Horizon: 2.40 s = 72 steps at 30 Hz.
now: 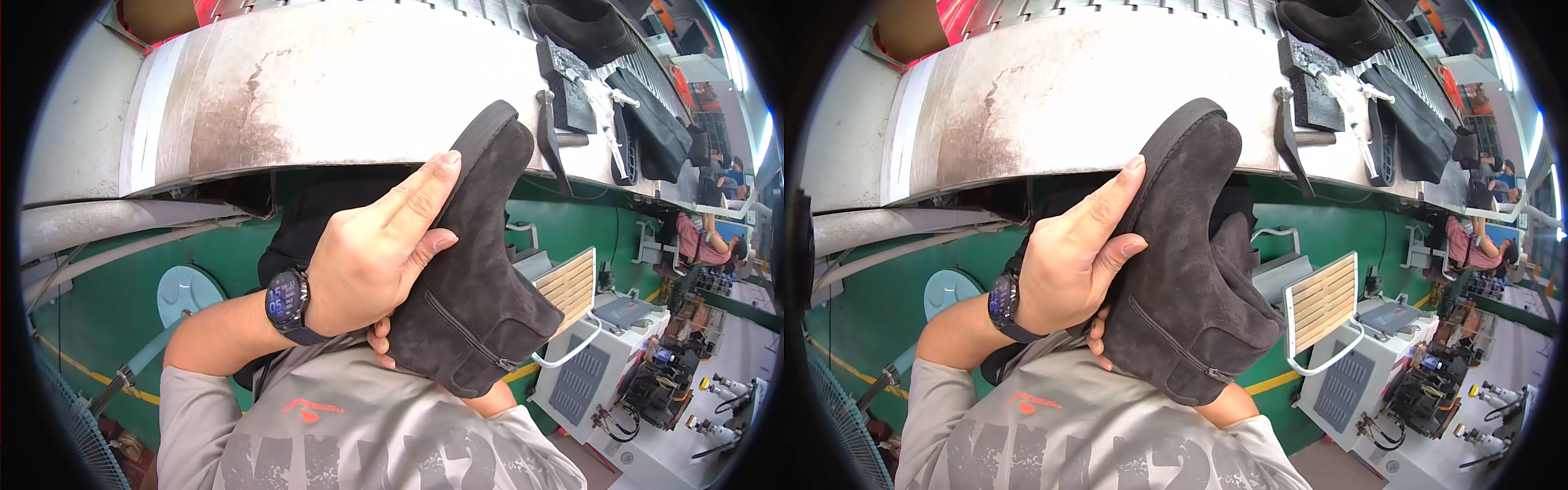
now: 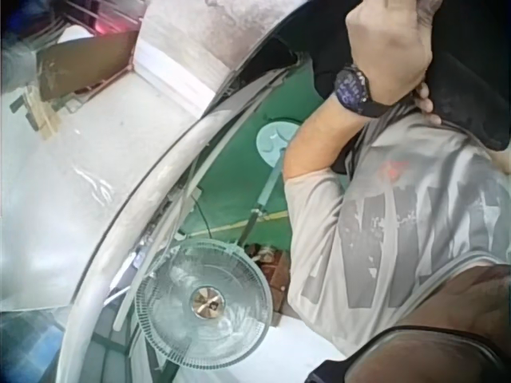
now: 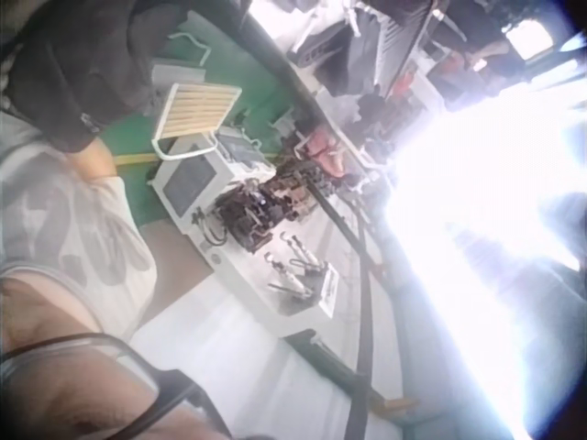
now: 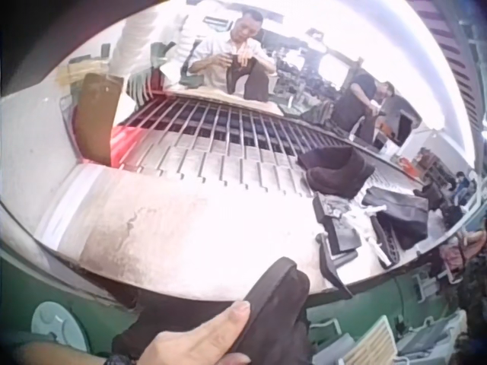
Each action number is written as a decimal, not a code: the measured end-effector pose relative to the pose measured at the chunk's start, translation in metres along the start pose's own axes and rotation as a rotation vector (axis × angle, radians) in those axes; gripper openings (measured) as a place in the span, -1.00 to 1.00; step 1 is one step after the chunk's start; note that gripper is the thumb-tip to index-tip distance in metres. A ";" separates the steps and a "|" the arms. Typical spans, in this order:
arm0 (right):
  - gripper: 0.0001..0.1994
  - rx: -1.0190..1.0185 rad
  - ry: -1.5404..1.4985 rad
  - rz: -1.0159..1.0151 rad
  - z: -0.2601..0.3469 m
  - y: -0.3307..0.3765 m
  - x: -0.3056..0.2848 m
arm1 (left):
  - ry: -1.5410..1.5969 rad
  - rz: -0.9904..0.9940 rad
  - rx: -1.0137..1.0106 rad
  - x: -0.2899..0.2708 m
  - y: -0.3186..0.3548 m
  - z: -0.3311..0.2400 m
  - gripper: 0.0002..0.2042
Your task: The person attaches outsoles to boot uppers by aligning and pressing them together along the edges by hand, then places the assembled boots onto a conveyor belt.
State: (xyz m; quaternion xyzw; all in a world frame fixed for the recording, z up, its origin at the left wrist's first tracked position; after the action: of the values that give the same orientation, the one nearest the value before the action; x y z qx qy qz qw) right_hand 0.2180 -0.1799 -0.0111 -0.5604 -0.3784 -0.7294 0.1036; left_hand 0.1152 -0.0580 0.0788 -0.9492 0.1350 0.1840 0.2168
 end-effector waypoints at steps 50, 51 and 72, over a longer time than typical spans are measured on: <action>-0.56 -1.213 1.801 0.189 0.247 -0.033 0.287 | -0.347 -0.128 0.081 -0.055 -0.152 0.003 0.26; -0.56 -1.215 1.808 0.188 0.248 -0.034 0.286 | -0.343 -0.131 0.084 -0.056 -0.153 0.004 0.26; -0.53 -1.348 2.593 -0.467 0.191 -0.065 0.316 | -0.375 -0.142 0.031 -0.068 -0.165 0.029 0.29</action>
State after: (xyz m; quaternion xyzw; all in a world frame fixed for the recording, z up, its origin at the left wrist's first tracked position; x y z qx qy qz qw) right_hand 0.2113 0.0787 0.2602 0.5979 0.2986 -0.7433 -0.0292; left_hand 0.1011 0.1114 0.1422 -0.9019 0.0277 0.3398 0.2650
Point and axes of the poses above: each hand's wrist, its own y-axis away from the middle knuckle, its own x-axis out of the palm, z = x × y, the point moved 7 cm from there along -y, towards the middle knuckle, and after that the axes turned 5 degrees about -x, right-handed, at the moved point
